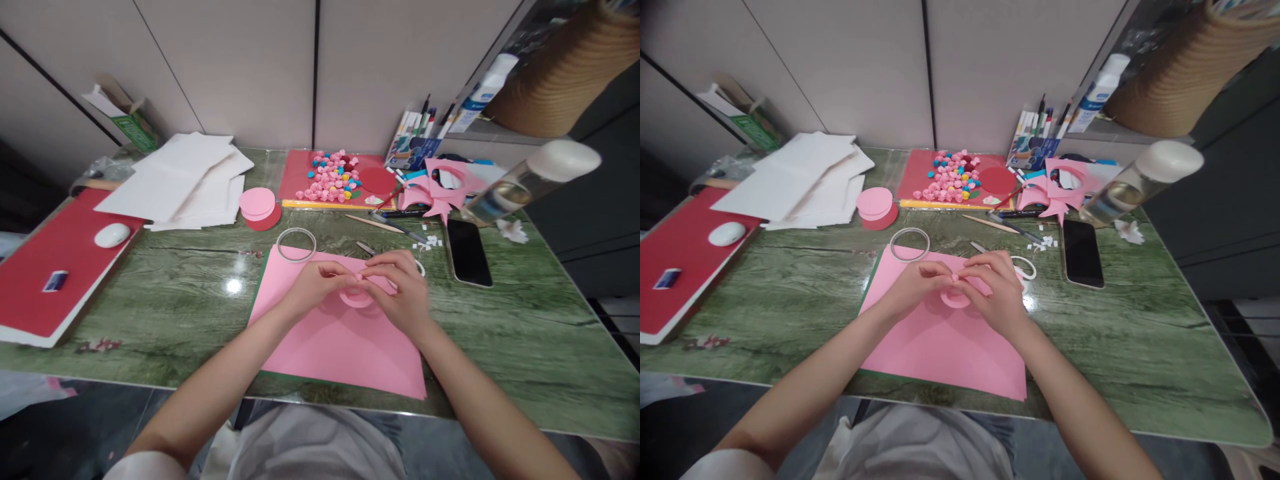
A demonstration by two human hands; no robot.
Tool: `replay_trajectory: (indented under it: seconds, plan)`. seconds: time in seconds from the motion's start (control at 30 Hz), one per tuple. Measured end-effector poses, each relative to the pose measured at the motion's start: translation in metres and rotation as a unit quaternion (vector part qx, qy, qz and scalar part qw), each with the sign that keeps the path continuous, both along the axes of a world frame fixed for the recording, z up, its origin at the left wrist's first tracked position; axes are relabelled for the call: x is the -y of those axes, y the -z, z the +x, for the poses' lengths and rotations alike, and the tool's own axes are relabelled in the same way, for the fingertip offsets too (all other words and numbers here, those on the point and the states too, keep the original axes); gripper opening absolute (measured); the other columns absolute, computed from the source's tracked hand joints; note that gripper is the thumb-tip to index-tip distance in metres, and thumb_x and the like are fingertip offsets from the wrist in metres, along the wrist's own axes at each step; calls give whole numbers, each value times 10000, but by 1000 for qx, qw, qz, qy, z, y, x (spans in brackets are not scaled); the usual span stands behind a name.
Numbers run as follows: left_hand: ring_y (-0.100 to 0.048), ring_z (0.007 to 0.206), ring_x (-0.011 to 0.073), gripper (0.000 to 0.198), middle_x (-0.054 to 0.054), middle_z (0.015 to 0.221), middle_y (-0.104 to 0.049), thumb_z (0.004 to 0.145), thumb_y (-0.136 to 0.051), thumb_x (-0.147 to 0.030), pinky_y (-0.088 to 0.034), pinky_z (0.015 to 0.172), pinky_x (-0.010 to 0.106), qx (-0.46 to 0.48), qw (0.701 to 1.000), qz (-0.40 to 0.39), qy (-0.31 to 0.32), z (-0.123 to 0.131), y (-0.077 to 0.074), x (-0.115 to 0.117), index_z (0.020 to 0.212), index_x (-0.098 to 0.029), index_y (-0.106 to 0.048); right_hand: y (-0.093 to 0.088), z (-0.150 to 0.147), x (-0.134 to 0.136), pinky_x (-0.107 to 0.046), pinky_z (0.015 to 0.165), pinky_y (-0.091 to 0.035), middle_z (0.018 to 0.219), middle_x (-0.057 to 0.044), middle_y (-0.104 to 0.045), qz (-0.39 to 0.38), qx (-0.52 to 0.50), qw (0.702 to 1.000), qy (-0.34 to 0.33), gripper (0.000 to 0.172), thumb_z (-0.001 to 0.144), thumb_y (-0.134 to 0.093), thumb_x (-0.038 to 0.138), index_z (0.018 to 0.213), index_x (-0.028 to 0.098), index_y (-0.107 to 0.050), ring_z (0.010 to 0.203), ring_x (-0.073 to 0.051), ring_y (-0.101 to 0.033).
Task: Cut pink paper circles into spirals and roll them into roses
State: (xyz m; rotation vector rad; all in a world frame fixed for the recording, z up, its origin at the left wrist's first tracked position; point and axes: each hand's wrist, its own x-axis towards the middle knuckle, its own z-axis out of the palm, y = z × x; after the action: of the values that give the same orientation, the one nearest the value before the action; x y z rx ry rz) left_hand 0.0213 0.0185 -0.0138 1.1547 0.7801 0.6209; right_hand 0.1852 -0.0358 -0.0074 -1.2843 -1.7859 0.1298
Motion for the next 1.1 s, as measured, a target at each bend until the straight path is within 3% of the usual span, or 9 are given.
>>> replay_trajectory:
  seconds: [0.23, 0.5, 0.87, 1.1]
  plan:
    - [-585, 727, 136, 184, 34, 760, -674, 663, -669, -309, -420, 705, 252, 9, 1000, 10, 22, -1, -4, 0, 753, -151, -696, 2, 3, -1, -375, 749, -437, 854, -25, -617, 4, 8, 1000, 5, 117, 715, -672, 239, 825, 267, -647, 841, -191, -543]
    - [-576, 772, 142, 214, 60, 817, -673, 700, -642, -324, -399, 750, 264, 70, 994, -59, 63, -1, -5, 3, 786, -136, -696, 3, 4, 0, -387, 762, -431, 873, -26, -614, -2, 8, 1000, 2, 134, 713, -673, 259, 844, 283, -655, 861, -200, -543]
    - [-560, 702, 129, 189, 34, 735, -631, 637, -698, -305, -426, 665, 254, 33, 999, 20, -6, 1, -5, 3, 712, -133, -670, 0, -1, 3, -383, 771, -423, 889, -27, -606, 12, 22, 1000, 15, 239, 710, -653, 207, 934, 284, -627, 877, -202, -537]
    - [-549, 709, 126, 201, 30, 736, -623, 640, -692, -332, -403, 693, 262, -27, 997, 77, -12, 2, -4, 3, 704, -144, -659, 7, -1, 4, -401, 775, -372, 869, -7, -638, 49, 75, 995, 41, 248, 698, -655, 203, 913, 327, -639, 871, -213, -528]
